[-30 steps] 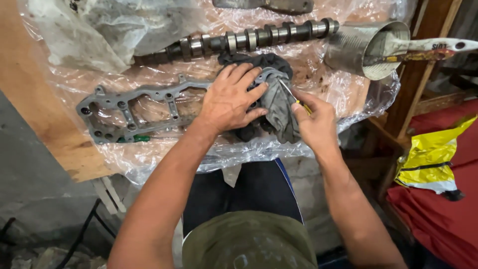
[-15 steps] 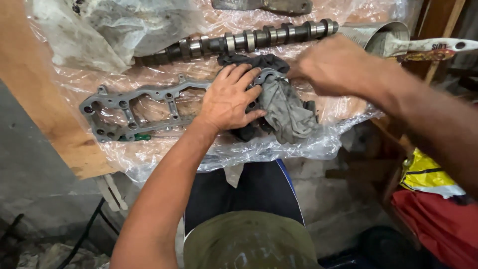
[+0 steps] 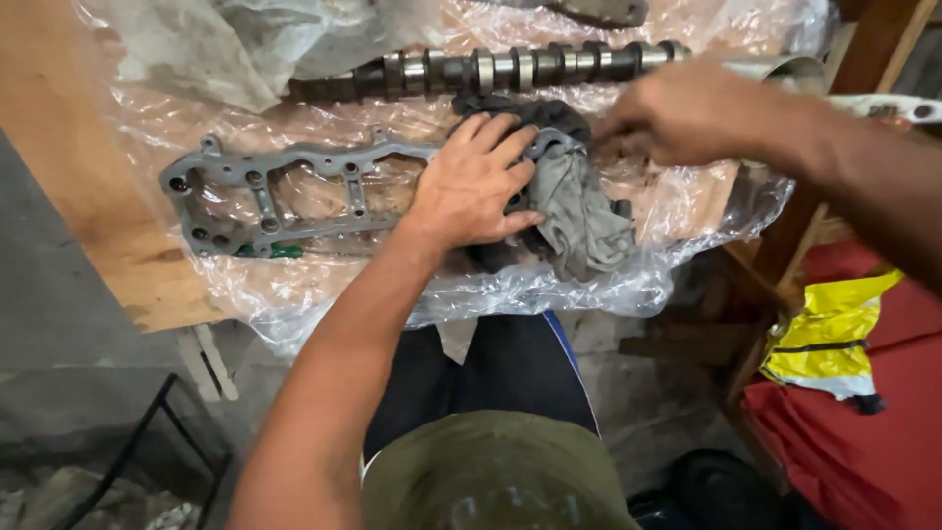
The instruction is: Cleaning an engine component by wiping with a rag and scraping with a small tool
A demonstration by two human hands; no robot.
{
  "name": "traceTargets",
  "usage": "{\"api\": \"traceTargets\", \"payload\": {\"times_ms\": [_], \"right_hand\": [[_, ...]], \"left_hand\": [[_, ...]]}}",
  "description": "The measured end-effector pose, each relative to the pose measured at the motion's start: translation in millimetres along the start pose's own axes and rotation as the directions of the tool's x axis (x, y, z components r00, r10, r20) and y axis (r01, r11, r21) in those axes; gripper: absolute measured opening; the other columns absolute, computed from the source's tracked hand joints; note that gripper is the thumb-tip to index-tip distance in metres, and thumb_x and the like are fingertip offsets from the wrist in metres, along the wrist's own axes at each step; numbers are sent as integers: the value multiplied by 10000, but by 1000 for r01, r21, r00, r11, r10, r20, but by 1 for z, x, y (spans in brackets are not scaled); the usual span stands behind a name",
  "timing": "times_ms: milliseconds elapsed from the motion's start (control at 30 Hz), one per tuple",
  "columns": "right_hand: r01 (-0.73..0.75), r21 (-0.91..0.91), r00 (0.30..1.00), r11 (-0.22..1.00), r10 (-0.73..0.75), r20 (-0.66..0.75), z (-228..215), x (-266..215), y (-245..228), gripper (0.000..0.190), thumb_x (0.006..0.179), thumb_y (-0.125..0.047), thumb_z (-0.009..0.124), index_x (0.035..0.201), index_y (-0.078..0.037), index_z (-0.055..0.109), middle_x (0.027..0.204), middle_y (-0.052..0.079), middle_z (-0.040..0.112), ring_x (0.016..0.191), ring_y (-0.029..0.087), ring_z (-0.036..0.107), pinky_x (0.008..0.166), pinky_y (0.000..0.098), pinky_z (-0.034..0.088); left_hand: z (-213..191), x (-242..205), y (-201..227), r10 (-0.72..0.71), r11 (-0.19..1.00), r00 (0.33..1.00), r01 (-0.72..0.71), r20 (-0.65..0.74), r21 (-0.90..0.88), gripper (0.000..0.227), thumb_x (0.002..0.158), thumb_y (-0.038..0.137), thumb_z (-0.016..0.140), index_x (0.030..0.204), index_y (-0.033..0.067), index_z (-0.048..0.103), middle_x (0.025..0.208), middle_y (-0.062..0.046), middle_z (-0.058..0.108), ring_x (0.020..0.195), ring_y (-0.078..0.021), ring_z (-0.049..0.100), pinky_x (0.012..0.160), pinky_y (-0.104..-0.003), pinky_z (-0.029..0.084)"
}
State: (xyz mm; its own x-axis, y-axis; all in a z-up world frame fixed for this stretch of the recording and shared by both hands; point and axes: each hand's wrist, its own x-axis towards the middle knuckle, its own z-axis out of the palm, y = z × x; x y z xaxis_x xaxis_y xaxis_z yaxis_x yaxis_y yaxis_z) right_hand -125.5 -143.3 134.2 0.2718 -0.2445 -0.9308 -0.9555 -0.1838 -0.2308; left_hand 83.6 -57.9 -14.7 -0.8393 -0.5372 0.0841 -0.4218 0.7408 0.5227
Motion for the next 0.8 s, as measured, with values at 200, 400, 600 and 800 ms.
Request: {"api": "traceTargets", "payload": {"times_ms": [200, 400, 600, 800], "right_hand": [[43, 560, 876, 827, 238, -419, 109, -5, 27, 310, 901, -85, 707, 1202, -152, 742, 1234, 104, 686, 639, 157, 640, 667, 335, 585], [458, 858, 649, -232, 747, -145, 197, 28, -34, 275, 930, -40, 677, 1197, -88, 718, 638, -19, 469, 338, 47, 358, 284, 194, 290], [377, 419, 901, -826, 433, 44, 215, 36, -41, 211, 997, -193, 635, 1201, -142, 655, 742, 20, 554, 429, 9, 391, 327, 102, 262], [621, 680, 261, 391, 714, -649, 222, 41, -16, 308, 899, -18, 763, 1158, -89, 611, 987, 73, 608, 916, 137, 574, 814, 253, 476]], "left_hand": [[12, -3, -1, 5, 995, 982, -23, -189, -96, 595, 697, 606, 798, 988, 90, 747, 1268, -152, 655, 1262, -345, 548, 1071, -517, 385], [5, 0, 5, -14, 994, 988, -2, -154, -106, 601, 669, 586, 830, 1007, 96, 748, 1286, -147, 653, 1276, -333, 544, 1085, -509, 393], [9, 0, 5, -8, 997, 984, -6, -179, -79, 564, 687, 549, 822, 1017, 102, 726, 1307, -141, 639, 1293, -320, 541, 1105, -503, 380], [14, -4, 2, -25, 988, 954, -23, -298, -154, 447, 769, 307, 618, 1156, 88, 662, 1296, -159, 615, 1273, -354, 552, 1080, -509, 405]]}}
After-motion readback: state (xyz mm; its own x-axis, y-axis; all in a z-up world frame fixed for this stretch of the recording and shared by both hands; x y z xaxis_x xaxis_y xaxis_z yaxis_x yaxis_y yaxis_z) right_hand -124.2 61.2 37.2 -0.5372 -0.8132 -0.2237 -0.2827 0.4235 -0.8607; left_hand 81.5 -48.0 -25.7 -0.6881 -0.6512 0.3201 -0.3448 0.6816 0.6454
